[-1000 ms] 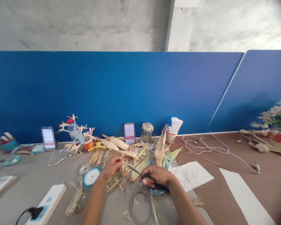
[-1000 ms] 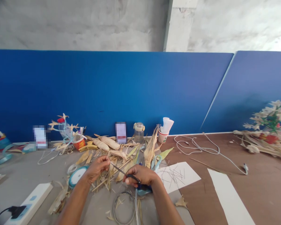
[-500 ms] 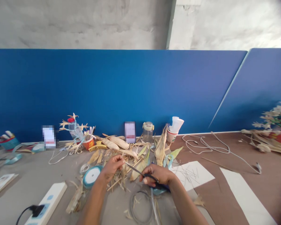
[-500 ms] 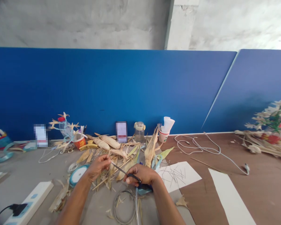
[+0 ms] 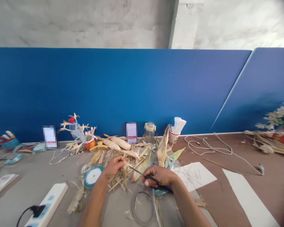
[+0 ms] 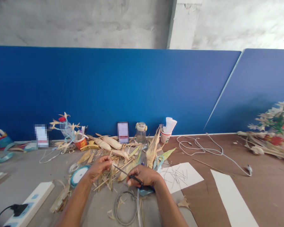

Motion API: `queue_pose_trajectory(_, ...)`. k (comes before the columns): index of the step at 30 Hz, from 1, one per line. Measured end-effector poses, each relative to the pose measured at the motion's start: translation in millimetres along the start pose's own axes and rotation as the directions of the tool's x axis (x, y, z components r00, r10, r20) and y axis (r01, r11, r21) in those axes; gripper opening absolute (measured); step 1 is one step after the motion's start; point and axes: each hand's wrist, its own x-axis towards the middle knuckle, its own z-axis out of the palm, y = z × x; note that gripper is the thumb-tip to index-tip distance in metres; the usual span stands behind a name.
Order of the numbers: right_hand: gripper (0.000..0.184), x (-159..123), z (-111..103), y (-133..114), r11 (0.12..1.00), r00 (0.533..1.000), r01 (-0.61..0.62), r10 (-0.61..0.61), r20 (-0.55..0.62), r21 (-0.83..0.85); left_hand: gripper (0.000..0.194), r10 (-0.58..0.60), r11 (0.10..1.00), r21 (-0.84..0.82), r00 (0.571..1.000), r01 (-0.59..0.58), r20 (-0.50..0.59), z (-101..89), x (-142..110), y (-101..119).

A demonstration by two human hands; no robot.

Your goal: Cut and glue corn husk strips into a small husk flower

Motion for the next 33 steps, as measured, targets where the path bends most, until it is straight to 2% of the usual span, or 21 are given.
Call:
queue_pose_trajectory(2, 0.040, -0.6, -0.3, 0.0, 1.000, 1.000, 0.005, -0.005, -0.008, 0.000, 0.028, 0.015, 1.000, -0.014, 0.999, -0.016, -0.034, 0.2, 1.2, -0.6)
queue_pose_trajectory(4, 0.039, -0.7, -0.9, 0.0, 1.000, 1.000, 0.010, -0.010, -0.028, -0.006, 0.029, 0.050, 0.996, -0.071, 0.991, -0.060, -0.125, 1.1, 2.5, -0.4)
queue_pose_trajectory(6, 0.038, 1.0, -0.6, -0.4, 1.000, 0.998, 0.009, -0.009, -0.069, -0.010, 0.029, 0.093, 0.978, -0.160, 0.964, -0.135, -0.248, 3.5, 3.5, 0.7)
queue_pose_trajectory(8, 0.038, 5.2, 2.3, -1.9, 0.999, 0.984, -0.021, 0.012, -0.177, -0.049, 0.028, 0.120, 0.953, -0.223, 0.932, -0.205, -0.341, 7.8, 4.1, 2.2)
queue_pose_trajectory(10, 0.036, 11.6, 9.0, -4.7, 0.978, 0.927, -0.109, 0.035, -0.373, -0.178, 0.028, 0.142, 0.945, -0.223, 0.915, -0.239, -0.377, 13.5, 4.5, 2.9)
queue_pose_trajectory(12, 0.033, 19.1, 19.1, -7.9, 0.890, 0.823, -0.277, 0.026, -0.567, -0.361, 0.028, 0.168, 0.946, -0.196, 0.905, -0.260, -0.392, 19.2, 5.3, 1.6)
queue_pose_trajectory(13, 0.039, 22.6, 24.9, -9.5, 0.834, 0.775, -0.383, 0.057, -0.630, -0.396, 0.029, 0.176, 0.946, -0.185, 0.900, -0.266, -0.398, 21.8, 6.0, 0.0)
queue_pose_trajectory(14, 0.048, 25.9, 30.7, -10.8, 0.786, 0.746, -0.453, 0.076, -0.661, -0.421, 0.029, 0.184, 0.947, -0.171, 0.897, -0.270, -0.401, 23.9, 6.9, -2.1)
queue_pose_trajectory(15, 0.057, 28.8, 36.4, -12.0, 0.749, 0.733, -0.498, 0.093, -0.674, -0.437, 0.029, 0.195, 0.950, -0.150, 0.894, -0.275, -0.404, 25.7, 7.8, -4.5)
queue_pose_trajectory(17, 0.068, 32.8, 46.0, -13.9, 0.711, 0.746, -0.518, 0.103, -0.658, -0.475, 0.029, 0.220, 0.954, -0.099, 0.888, -0.282, -0.404, 28.0, 9.8, -9.6)
queue_pose_trajectory(21, 0.074, 33.2, 56.0, -17.8, 0.708, 0.807, -0.452, 0.066, -0.587, -0.542, 0.022, 0.289, 0.949, 0.005, 0.861, -0.316, -0.419, 29.6, 11.2, -14.6)
queue_pose_trajectory(23, 0.067, 31.2, 57.2, -19.8, 0.702, 0.836, -0.424, 0.060, -0.546, -0.572, 0.020, 0.323, 0.943, 0.065, 0.848, -0.327, -0.420, 29.6, 10.1, -13.8)
queue_pose_trajectory(25, 0.055, 30.4, 56.7, -20.4, 0.691, 0.833, -0.431, 0.057, -0.550, -0.581, 0.017, 0.349, 0.937, 0.145, 0.848, -0.318, -0.399, 29.9, 8.1, -11.8)
queue_pose_trajectory(27, 0.045, 32.1, 54.7, -18.4, 0.714, 0.790, -0.433, 0.007, -0.613, -0.550, 0.015, 0.373, 0.924, 0.232, 0.849, -0.304, -0.374, 31.6, 5.5, -9.6)
queue_pose_trajectory(29, 0.036, 36.7, 51.3, -14.0, 0.796, 0.711, -0.363, -0.099, -0.696, -0.484, 0.013, 0.396, 0.906, 0.300, 0.849, -0.299, -0.351, 35.3, 2.6, -7.8)
queue_pose_trajectory(31, 0.029, 43.1, 47.3, -8.3, 0.907, 0.630, -0.189, -0.182, -0.755, -0.376, 0.014, 0.402, 0.897, 0.323, 0.859, -0.301, -0.317, 41.0, 0.2, -6.8)
queue_pose_trajectory(32, 0.028, 46.4, 45.5, -5.6, 0.955, 0.602, -0.084, -0.180, -0.778, -0.286, 0.014, 0.399, 0.897, 0.323, 0.866, -0.301, -0.300, 44.4, -0.6, -6.6)
queue_pose_trajectory(33, 0.030, 49.4, 44.1, -3.3, 0.985, 0.594, 0.018, -0.148, -0.791, -0.171, 0.015, 0.395, 0.899, 0.318, 0.872, -0.302, -0.289, 47.8, -1.2, -6.8)
